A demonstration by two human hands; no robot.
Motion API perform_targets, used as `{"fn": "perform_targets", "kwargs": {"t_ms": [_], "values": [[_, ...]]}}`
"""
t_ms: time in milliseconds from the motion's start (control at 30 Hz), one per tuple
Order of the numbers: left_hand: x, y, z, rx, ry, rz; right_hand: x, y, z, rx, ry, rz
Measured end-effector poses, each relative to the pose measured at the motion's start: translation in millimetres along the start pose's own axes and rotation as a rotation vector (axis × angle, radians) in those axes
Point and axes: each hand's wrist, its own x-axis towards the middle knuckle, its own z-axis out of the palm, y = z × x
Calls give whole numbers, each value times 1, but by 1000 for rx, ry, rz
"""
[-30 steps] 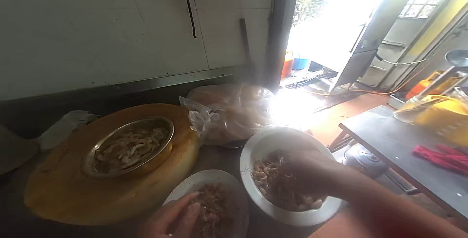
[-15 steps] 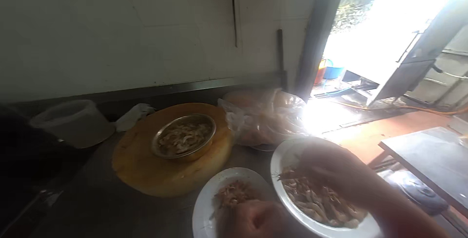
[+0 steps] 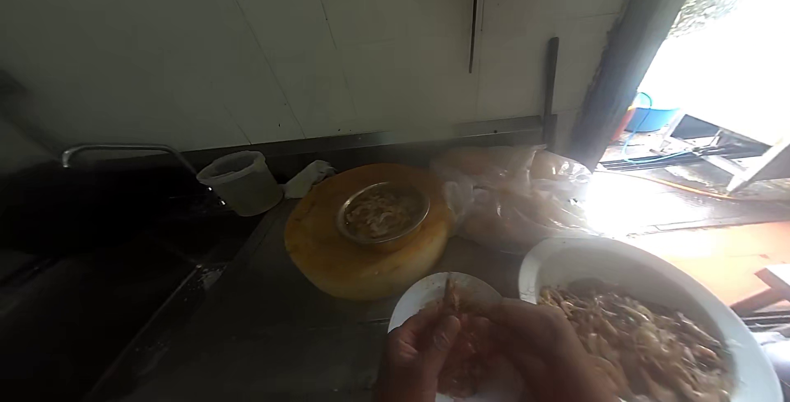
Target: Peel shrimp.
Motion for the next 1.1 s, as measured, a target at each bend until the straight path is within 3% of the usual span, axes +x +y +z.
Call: {"fn": "perform_targets", "kwargs": {"t_ms": [200, 300, 467, 667, 800, 867, 1033, 1100], "values": [[-6, 6, 5, -266, 223, -73, -4, 5, 26, 107, 273, -118], [0, 10, -8, -261, 281, -55, -4, 3, 15, 70, 279, -60], [-1, 9, -29, 149, 35, 62, 1, 6, 7, -424, 67, 100], [-2, 5, -30, 786, -152, 437, 22, -16, -15, -150, -311, 58], [-1, 2, -26, 884, -140, 594, 20, -8, -12, -46, -287, 23], [-5, 1, -21, 749, -113, 483, 15, -4, -6, -36, -193, -39], [-11, 11, -10, -89, -26, -213, 3, -1, 4, -52, -68, -199], [-11, 13, -6, -254, 58, -307, 1, -3, 6, -50, -61, -250]]}}
